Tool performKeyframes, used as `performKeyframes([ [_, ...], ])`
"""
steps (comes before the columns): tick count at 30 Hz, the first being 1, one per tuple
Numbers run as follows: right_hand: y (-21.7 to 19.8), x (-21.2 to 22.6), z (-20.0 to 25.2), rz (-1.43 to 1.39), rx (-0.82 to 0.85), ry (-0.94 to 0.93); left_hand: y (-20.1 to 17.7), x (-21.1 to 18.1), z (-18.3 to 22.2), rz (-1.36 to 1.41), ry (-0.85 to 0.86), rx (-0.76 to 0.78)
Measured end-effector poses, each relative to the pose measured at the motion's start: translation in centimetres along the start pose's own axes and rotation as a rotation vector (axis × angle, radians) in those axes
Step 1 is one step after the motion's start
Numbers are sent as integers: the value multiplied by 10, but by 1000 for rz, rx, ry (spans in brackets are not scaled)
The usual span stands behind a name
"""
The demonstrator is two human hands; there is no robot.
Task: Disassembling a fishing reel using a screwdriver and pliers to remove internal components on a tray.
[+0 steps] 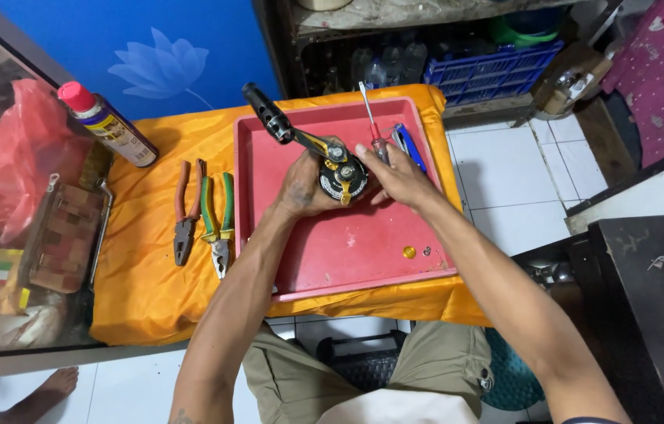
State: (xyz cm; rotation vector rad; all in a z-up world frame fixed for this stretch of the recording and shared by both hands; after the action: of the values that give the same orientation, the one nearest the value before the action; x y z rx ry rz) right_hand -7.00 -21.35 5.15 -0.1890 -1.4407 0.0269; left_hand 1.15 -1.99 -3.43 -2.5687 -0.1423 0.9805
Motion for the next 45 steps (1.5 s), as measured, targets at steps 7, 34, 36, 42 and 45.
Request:
performKeyframes([
  [7,7,-18,-12,-28,76,83,5,-21,-11,30,-116,117],
  [34,-9,-65,-49,-228,71,100,9,7,-3,-19,-94,41],
  [36,-11,-71,-53,-185,68,107,7,5,-2,-12,-39,43],
  [42,-6,-79,-57,189,26,20,3,14,-1,2,-36,29],
  [45,-11,-88,-54,396,-35,-72,1,22,-2,-38,-11,-8],
])
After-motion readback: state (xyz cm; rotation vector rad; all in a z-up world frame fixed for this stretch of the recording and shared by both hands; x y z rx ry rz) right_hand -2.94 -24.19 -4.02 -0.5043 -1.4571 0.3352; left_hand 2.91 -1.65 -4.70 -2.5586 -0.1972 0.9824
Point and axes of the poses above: each hand's wrist, its own z-axis away from the middle knuckle, its own y-axis out of the palm, x = y × z, the point moved 1 cm from there along -z, towards the middle knuckle, and after that the axes turned 9 degrees about -x, right-handed, at the moved point
